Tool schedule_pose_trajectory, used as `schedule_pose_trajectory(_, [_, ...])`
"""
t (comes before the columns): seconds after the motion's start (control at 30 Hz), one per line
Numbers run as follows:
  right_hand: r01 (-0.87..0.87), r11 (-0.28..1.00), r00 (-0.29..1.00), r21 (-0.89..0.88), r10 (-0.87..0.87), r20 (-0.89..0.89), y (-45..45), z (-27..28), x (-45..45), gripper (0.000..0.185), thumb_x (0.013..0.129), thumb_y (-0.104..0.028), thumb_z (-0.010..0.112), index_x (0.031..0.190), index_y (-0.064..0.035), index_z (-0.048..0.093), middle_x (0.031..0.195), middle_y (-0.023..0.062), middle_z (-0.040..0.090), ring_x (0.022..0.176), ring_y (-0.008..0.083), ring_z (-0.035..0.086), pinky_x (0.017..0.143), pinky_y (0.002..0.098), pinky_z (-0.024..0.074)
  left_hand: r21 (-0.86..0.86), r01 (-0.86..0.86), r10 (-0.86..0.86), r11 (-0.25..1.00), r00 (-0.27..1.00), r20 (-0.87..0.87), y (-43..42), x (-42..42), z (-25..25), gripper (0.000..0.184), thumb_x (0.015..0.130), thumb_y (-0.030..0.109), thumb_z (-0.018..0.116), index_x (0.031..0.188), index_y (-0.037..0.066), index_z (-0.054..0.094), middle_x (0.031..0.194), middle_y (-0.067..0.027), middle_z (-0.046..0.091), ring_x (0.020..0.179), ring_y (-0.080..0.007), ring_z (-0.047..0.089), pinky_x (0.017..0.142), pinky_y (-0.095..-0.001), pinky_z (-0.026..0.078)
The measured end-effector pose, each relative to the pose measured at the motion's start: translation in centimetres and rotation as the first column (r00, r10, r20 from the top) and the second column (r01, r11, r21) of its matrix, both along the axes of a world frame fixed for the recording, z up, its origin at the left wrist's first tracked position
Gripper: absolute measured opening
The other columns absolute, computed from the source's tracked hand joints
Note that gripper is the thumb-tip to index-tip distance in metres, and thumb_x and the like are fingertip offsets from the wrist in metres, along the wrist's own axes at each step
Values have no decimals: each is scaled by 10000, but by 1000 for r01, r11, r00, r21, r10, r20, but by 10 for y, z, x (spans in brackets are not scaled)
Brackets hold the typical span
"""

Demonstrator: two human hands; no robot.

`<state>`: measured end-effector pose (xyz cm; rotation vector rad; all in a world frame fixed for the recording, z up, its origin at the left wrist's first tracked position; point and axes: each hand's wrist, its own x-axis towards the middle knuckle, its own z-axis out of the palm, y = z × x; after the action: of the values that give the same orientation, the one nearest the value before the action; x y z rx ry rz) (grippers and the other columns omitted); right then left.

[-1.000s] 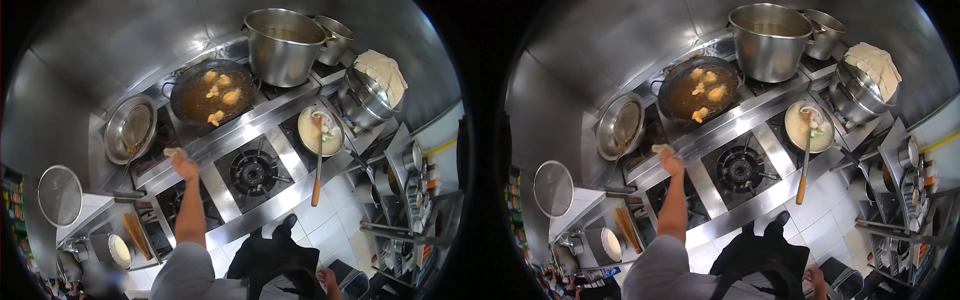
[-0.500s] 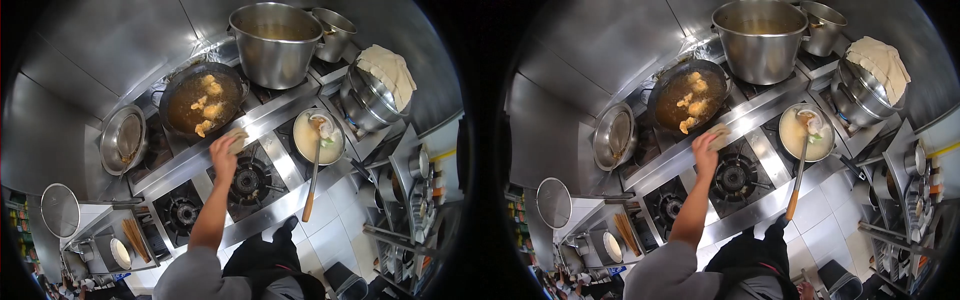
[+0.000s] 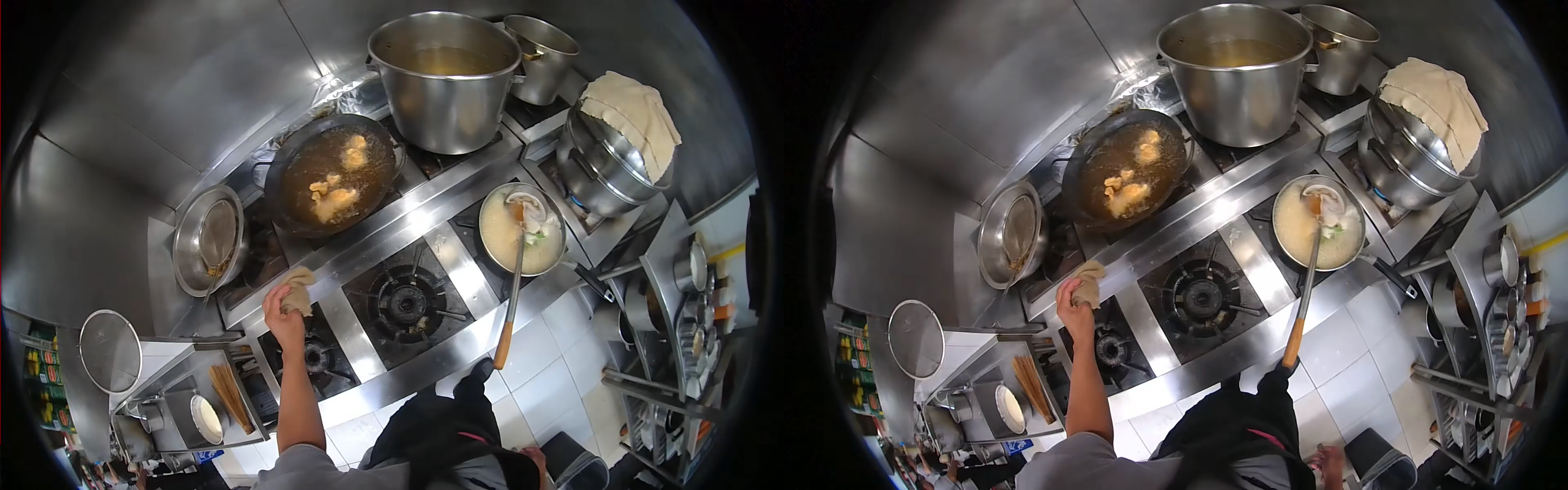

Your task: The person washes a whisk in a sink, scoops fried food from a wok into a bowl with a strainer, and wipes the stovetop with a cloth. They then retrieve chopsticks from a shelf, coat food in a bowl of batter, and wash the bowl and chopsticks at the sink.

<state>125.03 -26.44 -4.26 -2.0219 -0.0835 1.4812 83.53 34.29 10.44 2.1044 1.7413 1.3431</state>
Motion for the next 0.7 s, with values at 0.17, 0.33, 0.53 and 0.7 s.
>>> schedule_pose_trajectory(0.17, [16, 994, 1000, -106, -18, -15, -6, -2, -4, 264, 920, -331, 525, 1051, -101, 528, 902, 49, 571, 719, 183, 573, 578, 328, 510, -94, -189, 206, 978, 950, 237, 55, -23, -127, 488, 590, -90, 499, 1058, -8, 611, 1102, -178, 599, 1088, -349, 541, 956, -398, 413])
schedule_pose_trajectory(0.33, [187, 951, 969, -247, -220, -115, -33, -2, -11, 305, 919, -334, 534, 1097, -86, 533, 968, 65, 579, 786, 202, 578, 635, 343, 511, -28, -62, 59, 998, 993, -105, 94, 157, -154, 505, 640, -1, 559, 1144, -20, 570, 1157, -197, 547, 1140, -383, 455, 1019, -473, 317])
schedule_pose_trajectory(0.53, [409, 867, 876, -283, -460, -143, -50, -4, -8, 347, 916, -304, 524, 1153, -51, 528, 1014, 79, 577, 903, 240, 577, 716, 362, 509, -187, 297, -296, 937, 955, 33, 156, 332, -140, 400, 694, -37, 607, 1085, 45, 626, 1161, -136, 567, 1125, -350, 488, 1009, -394, 367])
schedule_pose_trajectory(0.7, [302, 919, 924, -253, -347, -157, -69, -32, 11, 416, 917, -334, 537, 1209, -40, 498, 1119, 96, 547, 1008, 251, 539, 763, 398, 517, -16, 149, -145, 989, 977, 154, 183, 352, -108, 412, 677, -61, 598, 1074, 46, 631, 1147, -155, 571, 1113, -351, 495, 995, -400, 371])
